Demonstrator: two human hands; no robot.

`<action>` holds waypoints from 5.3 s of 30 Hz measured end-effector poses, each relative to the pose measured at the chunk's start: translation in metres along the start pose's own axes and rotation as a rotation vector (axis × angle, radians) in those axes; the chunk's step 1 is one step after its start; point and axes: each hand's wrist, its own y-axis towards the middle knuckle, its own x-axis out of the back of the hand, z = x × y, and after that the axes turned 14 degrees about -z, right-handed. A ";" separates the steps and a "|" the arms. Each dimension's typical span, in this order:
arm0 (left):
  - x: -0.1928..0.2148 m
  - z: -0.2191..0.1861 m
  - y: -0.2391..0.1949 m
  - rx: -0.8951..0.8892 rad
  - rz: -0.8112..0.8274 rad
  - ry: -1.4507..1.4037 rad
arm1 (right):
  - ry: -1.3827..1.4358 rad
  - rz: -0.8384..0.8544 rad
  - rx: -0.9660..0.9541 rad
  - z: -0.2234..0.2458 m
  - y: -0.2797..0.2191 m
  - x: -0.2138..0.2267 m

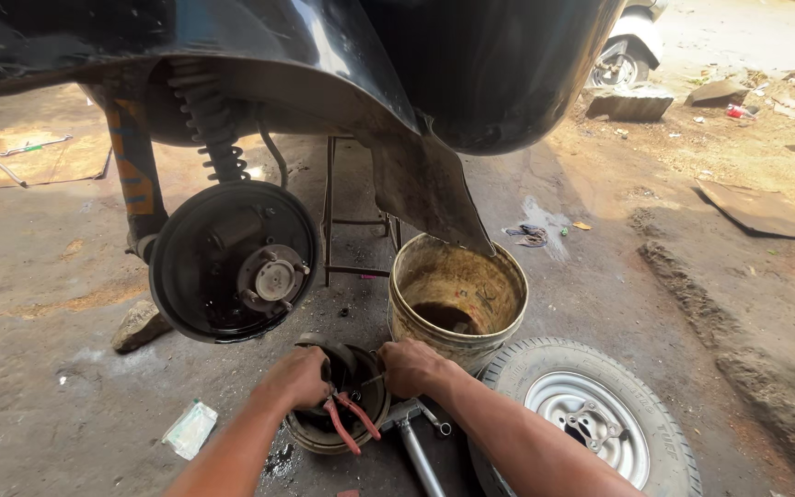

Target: The person is working on a vehicle's rear brake assembly, using pliers and a screwdriver to adjust components. They then use a rag to wipe the brake drum and surrounding area.

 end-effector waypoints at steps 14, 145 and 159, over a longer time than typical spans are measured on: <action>-0.081 -0.010 0.051 0.020 0.062 -0.022 | 0.235 -0.088 -0.145 -0.018 -0.015 -0.037; -0.082 0.063 0.023 0.311 0.012 -0.282 | 0.881 -0.081 -0.795 -0.100 0.060 -0.173; -0.088 0.054 0.031 0.248 -0.030 -0.175 | 0.416 -0.177 -0.634 -0.074 0.027 -0.123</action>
